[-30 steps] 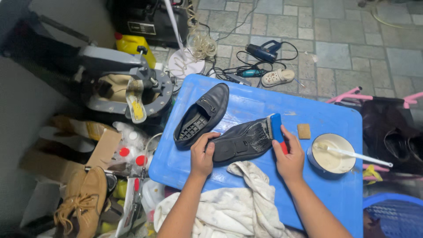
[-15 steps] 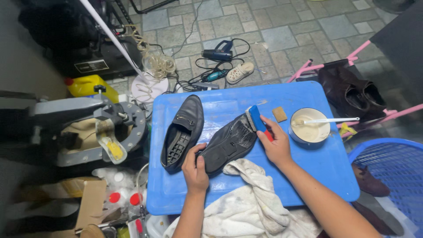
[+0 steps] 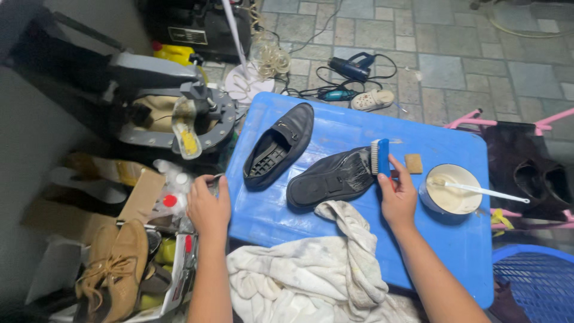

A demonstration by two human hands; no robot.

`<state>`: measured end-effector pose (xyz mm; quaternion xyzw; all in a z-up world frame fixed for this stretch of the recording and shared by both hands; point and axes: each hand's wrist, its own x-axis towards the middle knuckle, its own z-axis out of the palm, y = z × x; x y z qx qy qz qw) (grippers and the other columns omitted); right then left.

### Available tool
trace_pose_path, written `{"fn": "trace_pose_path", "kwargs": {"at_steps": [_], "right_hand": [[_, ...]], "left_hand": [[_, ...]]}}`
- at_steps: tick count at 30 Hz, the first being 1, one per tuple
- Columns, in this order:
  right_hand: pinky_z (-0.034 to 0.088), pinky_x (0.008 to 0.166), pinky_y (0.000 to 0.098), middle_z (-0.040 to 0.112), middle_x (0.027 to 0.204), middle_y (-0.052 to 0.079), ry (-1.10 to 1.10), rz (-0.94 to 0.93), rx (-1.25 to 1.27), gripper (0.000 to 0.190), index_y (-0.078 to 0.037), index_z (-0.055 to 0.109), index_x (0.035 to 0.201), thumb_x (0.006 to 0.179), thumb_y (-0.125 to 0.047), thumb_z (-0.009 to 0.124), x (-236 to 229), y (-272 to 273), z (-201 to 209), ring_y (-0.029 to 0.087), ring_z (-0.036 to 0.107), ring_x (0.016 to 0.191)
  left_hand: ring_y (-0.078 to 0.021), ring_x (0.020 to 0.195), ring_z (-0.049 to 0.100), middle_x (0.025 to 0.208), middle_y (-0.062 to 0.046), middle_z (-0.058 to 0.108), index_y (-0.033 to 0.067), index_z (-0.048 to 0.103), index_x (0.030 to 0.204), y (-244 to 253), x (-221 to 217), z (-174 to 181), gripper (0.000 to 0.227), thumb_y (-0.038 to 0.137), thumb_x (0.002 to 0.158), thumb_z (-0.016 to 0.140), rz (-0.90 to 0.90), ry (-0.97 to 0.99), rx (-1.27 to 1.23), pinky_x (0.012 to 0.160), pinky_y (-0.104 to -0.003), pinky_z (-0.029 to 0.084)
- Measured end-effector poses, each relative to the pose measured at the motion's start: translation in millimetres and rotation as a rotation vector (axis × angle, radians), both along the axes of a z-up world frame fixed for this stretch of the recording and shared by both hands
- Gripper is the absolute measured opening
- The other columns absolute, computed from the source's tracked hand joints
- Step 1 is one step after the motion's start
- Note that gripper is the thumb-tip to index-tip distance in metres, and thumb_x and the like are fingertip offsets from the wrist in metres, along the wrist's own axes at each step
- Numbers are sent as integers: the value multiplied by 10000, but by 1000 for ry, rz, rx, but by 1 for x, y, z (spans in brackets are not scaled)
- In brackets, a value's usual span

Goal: The person cleans a pair of black loafers by applying a white cleaning paste to the soles with a brush, scrubbing the soles, and wiping them with a cloth. The person repeats the application and scrubbing process on the soles and sides of the shoes.

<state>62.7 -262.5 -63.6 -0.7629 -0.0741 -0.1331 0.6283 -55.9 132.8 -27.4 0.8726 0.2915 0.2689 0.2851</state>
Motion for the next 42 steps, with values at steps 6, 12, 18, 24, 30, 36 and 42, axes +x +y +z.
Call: {"fn": "trace_pose_path", "kwargs": {"at_steps": [6, 12, 18, 24, 30, 36, 42], "right_hand": [[372, 635, 159, 525, 985, -51, 6, 52, 87, 493, -83, 561, 1474, 992, -76, 664, 0, -7, -8, -12, 442, 738], [364, 637, 157, 500, 960, -49, 4, 111, 99, 486, -90, 563, 1478, 1002, -79, 665, -7, -6, -6, -13, 425, 735], [341, 615, 155, 504, 948, -58, 47, 122, 67, 487, -107, 570, 1468, 991, -89, 664, -7, -23, 0, -15, 408, 697], [348, 629, 150, 500, 957, -64, 28, 132, 72, 491, -99, 567, 1475, 994, -82, 665, -14, -29, 1, -23, 413, 719], [355, 637, 153, 522, 938, -62, 42, 128, 37, 499, -106, 576, 1473, 985, -80, 674, -18, -28, 5, -17, 412, 718], [458, 723, 194, 610, 995, -13, -8, 52, -107, 492, -117, 609, 1438, 957, -110, 709, -25, -19, 17, 25, 508, 772], [504, 765, 266, 673, 1001, 78, -156, 23, -241, 501, -100, 613, 1415, 931, -132, 740, -33, -14, 44, 139, 589, 815]], "left_hand": [[-361, 1211, 640, 1270, -236, 682, 143, 612, 1397, 40, -3, -41, 609, 555, 950, 577, -223, 315, -402, 1028, -407, 466], [-345, 1219, 655, 1268, -240, 695, 158, 634, 1394, 40, -24, -47, 583, 545, 964, 563, -203, 320, -413, 1038, -389, 470], [-386, 1238, 610, 1268, -264, 670, 157, 646, 1391, 19, -38, -45, 585, 565, 983, 550, -157, 382, -369, 1045, -418, 444], [-387, 1194, 659, 1225, -267, 700, 168, 637, 1399, 4, -55, -36, 590, 563, 974, 530, -136, 379, -424, 1033, -419, 475], [-383, 1187, 661, 1224, -257, 704, 154, 645, 1386, 1, -58, -37, 576, 547, 982, 529, -153, 340, -419, 1024, -420, 475], [-423, 1236, 563, 1322, -244, 611, 122, 569, 1447, -13, -59, -14, 636, 532, 961, 592, -45, 339, -251, 1028, -497, 413], [-375, 1305, 521, 1360, -155, 588, 62, 625, 1303, -89, -56, 24, 424, 229, 930, 739, -192, -231, 295, 1161, -514, 353]]}}
